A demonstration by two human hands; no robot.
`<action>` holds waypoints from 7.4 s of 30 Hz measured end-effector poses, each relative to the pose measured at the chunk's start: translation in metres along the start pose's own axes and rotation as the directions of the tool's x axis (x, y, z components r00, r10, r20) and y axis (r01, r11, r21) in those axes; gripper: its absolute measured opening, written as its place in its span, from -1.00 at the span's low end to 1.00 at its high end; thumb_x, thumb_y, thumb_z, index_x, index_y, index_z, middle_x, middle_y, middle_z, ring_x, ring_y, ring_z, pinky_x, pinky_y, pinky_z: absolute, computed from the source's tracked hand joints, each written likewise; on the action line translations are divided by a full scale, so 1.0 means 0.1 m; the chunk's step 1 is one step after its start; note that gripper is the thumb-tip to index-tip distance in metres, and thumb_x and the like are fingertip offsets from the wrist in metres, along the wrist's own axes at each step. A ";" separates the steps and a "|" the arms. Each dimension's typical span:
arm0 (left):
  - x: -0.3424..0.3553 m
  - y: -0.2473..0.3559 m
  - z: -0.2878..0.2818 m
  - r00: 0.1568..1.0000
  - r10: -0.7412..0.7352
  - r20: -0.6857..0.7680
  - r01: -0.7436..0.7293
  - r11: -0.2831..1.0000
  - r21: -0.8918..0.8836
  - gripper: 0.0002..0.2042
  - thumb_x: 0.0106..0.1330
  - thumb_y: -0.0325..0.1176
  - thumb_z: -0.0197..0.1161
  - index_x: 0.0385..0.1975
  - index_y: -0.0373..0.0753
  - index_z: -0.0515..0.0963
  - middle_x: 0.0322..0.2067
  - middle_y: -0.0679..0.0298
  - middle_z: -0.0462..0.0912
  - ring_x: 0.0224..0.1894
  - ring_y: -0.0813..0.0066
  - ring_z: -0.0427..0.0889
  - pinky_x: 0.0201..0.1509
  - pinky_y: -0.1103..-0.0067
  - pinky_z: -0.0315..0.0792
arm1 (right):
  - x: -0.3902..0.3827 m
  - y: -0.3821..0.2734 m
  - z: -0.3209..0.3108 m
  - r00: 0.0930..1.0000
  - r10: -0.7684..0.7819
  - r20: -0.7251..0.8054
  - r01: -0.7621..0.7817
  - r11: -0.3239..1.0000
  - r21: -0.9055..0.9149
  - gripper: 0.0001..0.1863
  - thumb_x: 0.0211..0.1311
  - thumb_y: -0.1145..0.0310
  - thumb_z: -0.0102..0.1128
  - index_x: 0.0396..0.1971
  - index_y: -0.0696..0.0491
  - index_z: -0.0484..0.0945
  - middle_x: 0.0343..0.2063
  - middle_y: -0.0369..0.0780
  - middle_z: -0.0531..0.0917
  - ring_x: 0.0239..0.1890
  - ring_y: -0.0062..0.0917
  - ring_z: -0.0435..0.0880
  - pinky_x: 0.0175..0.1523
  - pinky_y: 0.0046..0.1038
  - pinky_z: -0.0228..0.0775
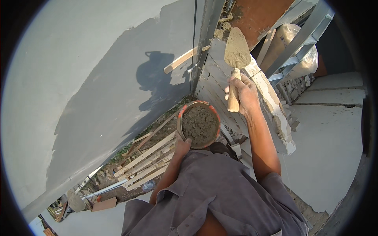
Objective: Apply mortar to the vertical joints of a brick wall using a trowel.
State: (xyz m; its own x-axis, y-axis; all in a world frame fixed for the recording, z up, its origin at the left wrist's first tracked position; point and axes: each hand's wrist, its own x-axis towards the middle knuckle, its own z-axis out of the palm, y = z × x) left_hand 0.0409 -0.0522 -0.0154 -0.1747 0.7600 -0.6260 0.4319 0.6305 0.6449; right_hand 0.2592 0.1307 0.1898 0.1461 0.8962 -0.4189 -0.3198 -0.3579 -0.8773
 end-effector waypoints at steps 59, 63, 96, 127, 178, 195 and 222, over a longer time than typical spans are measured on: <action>0.34 -0.28 -0.04 0.991 -0.134 0.010 0.127 0.911 -0.392 -0.24 0.05 -0.40 0.11 0.30 -0.36 -0.05 0.02 -0.14 0.46 0.07 0.02 0.49 0.13 0.43 0.32 | -0.84 -1.37 -0.57 0.985 0.128 0.114 0.017 0.589 -0.808 -0.77 0.22 0.39 0.03 -0.59 0.20 0.42 -0.76 -0.28 0.46 -0.75 -0.68 0.44 -0.69 -0.55 0.25; 0.21 -0.15 -0.08 0.992 -0.122 0.005 0.114 0.913 -0.393 -0.22 0.06 -0.47 0.09 0.32 -0.37 -0.12 0.08 -0.04 0.39 0.07 0.19 0.44 0.15 0.52 0.30 | 0.15 -1.71 -0.20 0.937 -0.235 0.257 0.295 0.141 -0.945 -0.80 0.10 0.37 0.00 -0.49 0.24 0.45 -0.66 -0.16 0.52 -0.62 -0.46 0.57 -0.48 -0.39 0.41; 0.08 -0.05 -0.03 0.995 -0.096 -0.022 0.091 0.981 -0.171 -0.16 0.06 -0.32 0.13 0.31 -0.49 -0.15 0.11 -0.27 0.35 0.15 -0.09 0.42 0.18 0.35 0.29 | 0.42 -0.28 0.78 0.994 0.093 -0.065 -0.074 0.966 0.248 -0.86 0.26 0.43 0.11 -0.32 0.18 0.40 -0.59 -0.22 0.45 -0.71 -0.55 0.46 -0.68 -0.48 0.37; -0.56 0.00 -0.20 0.990 -0.050 0.130 0.038 0.995 0.093 -0.14 0.05 -0.36 0.10 0.37 -0.28 -0.22 0.01 -0.30 0.44 0.06 -0.17 0.48 0.19 0.29 0.33 | -0.64 2.36 -1.15 0.719 0.545 0.431 0.335 0.271 -0.902 -0.82 0.04 0.39 0.08 -0.43 0.21 0.50 -0.43 0.04 0.61 -0.31 -0.02 0.60 -0.16 -0.15 0.43; 0.08 -0.03 -0.10 0.999 -0.023 -0.025 0.018 0.982 -0.190 -0.15 0.04 -0.35 0.14 0.35 -0.33 -0.15 0.05 -0.16 0.44 0.13 0.00 0.46 0.18 0.39 0.31 | 0.07 -0.30 -0.07 0.986 0.082 -0.148 -0.090 0.995 -0.048 -0.79 0.28 0.38 0.06 -0.28 0.26 0.42 -0.54 -0.18 0.50 -0.68 -0.50 0.53 -0.69 -0.50 0.41; 0.05 -0.04 0.00 1.000 0.021 0.011 -0.020 0.998 -0.063 -0.14 0.03 -0.30 0.15 0.33 -0.37 -0.16 0.04 -0.29 0.42 0.12 -0.13 0.45 0.17 0.32 0.32 | 0.45 -0.27 0.81 0.999 -0.007 -0.053 0.017 0.981 0.195 -0.84 0.30 0.37 0.09 -0.36 0.15 0.40 -0.63 -0.24 0.46 -0.71 -0.56 0.46 -0.67 -0.51 0.39; -0.49 -0.06 0.03 0.989 0.144 -0.025 -0.145 0.986 -0.078 -0.26 0.03 -0.40 0.08 0.31 -0.39 0.06 -0.09 -0.25 0.53 0.02 -0.09 0.53 0.10 0.33 0.39 | -0.01 1.52 -0.68 0.610 0.782 0.130 0.591 -0.339 -0.732 -0.81 -0.04 0.43 0.20 -0.37 0.09 0.66 -0.34 -0.11 0.70 -0.29 -0.42 0.71 -0.33 -0.33 0.54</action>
State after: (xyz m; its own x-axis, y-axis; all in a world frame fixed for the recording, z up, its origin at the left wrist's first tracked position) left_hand 0.0499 -0.0934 0.0102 -0.1327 0.8463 -0.5160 0.3822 0.5240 0.7611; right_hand 0.2741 0.0576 0.0410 -0.2828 0.3006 -0.9109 0.8802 0.4587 -0.1219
